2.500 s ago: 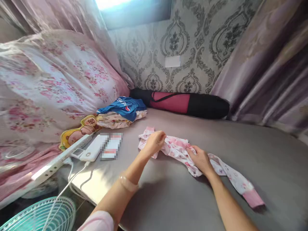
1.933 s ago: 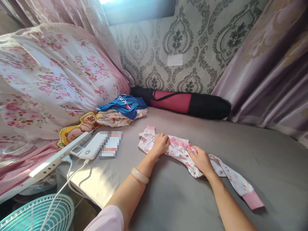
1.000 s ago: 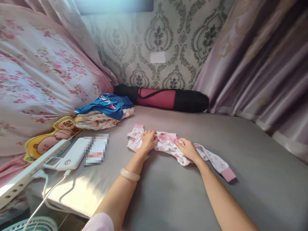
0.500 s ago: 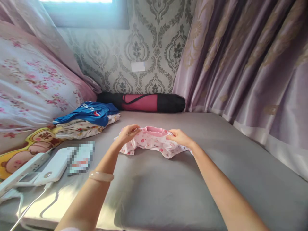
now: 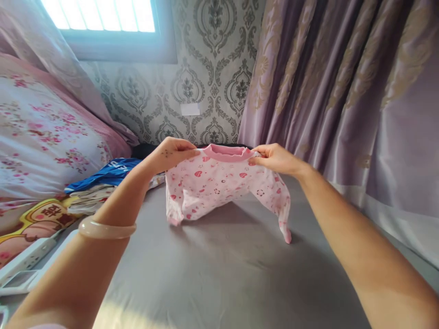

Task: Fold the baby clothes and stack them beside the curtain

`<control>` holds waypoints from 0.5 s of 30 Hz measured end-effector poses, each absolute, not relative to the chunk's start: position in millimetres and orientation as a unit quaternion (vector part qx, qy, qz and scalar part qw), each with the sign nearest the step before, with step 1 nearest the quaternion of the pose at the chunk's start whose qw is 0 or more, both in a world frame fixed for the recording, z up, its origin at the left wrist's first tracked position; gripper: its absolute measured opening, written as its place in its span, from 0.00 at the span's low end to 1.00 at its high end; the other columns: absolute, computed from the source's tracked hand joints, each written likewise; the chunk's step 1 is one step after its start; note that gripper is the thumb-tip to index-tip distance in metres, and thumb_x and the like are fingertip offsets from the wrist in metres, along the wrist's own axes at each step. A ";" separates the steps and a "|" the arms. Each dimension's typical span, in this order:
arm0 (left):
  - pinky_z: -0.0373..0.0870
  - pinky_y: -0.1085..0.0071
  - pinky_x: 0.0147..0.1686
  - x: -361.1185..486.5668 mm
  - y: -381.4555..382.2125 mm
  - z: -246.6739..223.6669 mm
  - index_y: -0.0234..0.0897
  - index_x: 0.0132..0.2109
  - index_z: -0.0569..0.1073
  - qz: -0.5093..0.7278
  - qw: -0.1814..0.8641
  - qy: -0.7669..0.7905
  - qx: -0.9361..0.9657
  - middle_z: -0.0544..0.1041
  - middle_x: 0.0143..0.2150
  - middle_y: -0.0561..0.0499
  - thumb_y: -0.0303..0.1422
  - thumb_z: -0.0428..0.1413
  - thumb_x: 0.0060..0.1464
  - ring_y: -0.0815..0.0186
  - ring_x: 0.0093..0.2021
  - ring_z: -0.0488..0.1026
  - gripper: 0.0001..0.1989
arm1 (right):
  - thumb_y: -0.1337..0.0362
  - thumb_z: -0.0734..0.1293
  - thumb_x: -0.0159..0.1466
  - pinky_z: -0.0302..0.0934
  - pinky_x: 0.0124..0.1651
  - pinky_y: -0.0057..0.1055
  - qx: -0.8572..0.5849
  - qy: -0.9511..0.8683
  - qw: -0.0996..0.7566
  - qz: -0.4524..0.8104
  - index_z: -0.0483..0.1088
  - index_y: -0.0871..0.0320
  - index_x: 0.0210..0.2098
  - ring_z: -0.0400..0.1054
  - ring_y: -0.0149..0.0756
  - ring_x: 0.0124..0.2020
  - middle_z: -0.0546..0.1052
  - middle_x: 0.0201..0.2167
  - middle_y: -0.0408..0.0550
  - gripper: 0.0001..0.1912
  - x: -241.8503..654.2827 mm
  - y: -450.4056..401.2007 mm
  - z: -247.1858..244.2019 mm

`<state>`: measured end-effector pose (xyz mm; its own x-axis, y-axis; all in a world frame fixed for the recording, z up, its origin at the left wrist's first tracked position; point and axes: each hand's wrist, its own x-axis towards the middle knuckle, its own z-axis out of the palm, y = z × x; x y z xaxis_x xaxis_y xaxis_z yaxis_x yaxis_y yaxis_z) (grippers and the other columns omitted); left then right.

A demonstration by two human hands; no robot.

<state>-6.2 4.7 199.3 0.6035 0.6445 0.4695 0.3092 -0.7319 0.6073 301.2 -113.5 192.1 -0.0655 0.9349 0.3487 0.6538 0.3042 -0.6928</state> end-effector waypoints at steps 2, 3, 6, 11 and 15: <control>0.66 0.74 0.26 -5.7 6.2 219.2 0.36 0.36 0.79 0.353 0.254 0.274 0.858 0.75 0.28 0.52 0.45 0.60 0.47 0.69 0.28 0.70 0.16 | 0.50 0.73 0.54 0.65 0.30 0.29 -0.566 -0.711 0.387 0.157 0.77 0.57 0.36 0.70 0.34 0.31 0.77 0.29 0.44 0.18 305.0 -115.6 214.0; 0.68 0.73 0.27 -6.1 8.0 227.2 0.37 0.36 0.79 0.353 0.266 0.273 0.854 0.76 0.29 0.51 0.44 0.60 0.47 0.68 0.29 0.71 0.16 | 0.49 0.73 0.53 0.65 0.30 0.29 -0.565 -0.712 0.388 0.152 0.77 0.57 0.35 0.71 0.34 0.31 0.78 0.29 0.45 0.18 306.9 -117.0 224.0; 0.70 0.71 0.29 -8.8 18.0 243.8 0.38 0.39 0.79 0.342 0.294 0.265 0.852 0.78 0.30 0.49 0.44 0.60 0.48 0.64 0.31 0.75 0.16 | 0.46 0.72 0.54 0.66 0.30 0.29 -0.557 -0.722 0.381 0.151 0.77 0.56 0.35 0.72 0.33 0.31 0.78 0.30 0.45 0.20 313.1 -121.1 248.7; 0.70 0.71 0.30 -1.2 33.3 249.7 0.38 0.38 0.79 0.316 0.225 0.273 0.880 0.77 0.30 0.50 0.44 0.58 0.49 0.65 0.31 0.74 0.15 | 0.47 0.72 0.54 0.67 0.35 0.31 -0.565 -0.752 0.312 0.135 0.77 0.56 0.34 0.72 0.34 0.35 0.78 0.31 0.44 0.19 319.3 -112.4 263.8; 0.68 0.69 0.38 19.8 28.1 242.2 0.37 0.36 0.79 0.437 0.026 0.308 0.844 0.76 0.32 0.49 0.40 0.55 0.51 0.64 0.38 0.72 0.13 | 0.52 0.72 0.56 0.64 0.39 0.34 -0.607 -0.705 0.365 -0.030 0.76 0.60 0.33 0.71 0.40 0.41 0.76 0.30 0.45 0.16 313.9 -92.7 254.1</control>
